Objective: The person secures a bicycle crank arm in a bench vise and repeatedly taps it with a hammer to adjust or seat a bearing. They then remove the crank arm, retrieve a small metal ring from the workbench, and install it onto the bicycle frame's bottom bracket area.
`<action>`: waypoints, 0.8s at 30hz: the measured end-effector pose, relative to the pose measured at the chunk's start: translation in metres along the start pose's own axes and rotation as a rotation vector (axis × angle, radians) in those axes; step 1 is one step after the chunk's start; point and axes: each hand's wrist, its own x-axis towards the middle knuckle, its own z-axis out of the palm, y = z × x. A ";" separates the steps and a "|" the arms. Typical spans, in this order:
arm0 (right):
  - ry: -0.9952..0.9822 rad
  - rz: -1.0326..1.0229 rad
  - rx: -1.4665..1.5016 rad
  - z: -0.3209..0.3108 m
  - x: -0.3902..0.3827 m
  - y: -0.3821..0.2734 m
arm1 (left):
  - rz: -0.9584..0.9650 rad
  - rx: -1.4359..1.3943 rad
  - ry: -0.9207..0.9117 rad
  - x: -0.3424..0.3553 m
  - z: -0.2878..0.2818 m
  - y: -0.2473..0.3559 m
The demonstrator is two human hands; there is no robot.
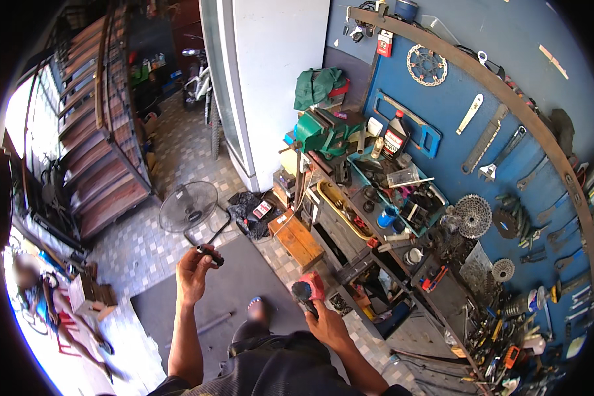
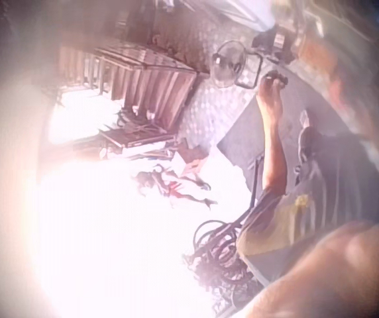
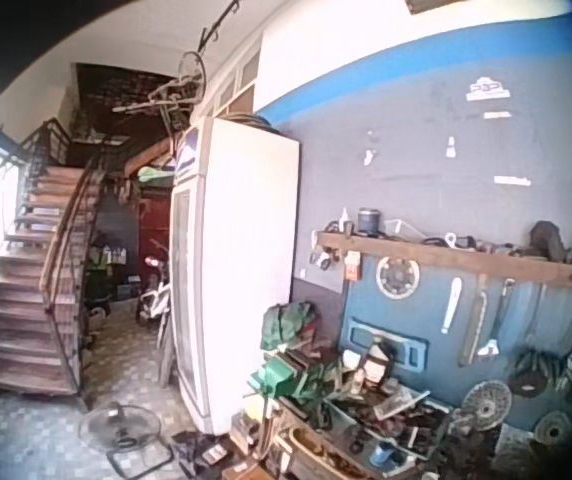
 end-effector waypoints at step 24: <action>0.310 0.596 0.256 -0.039 0.310 -0.049 | 0.181 -0.064 -0.571 0.506 0.159 -0.064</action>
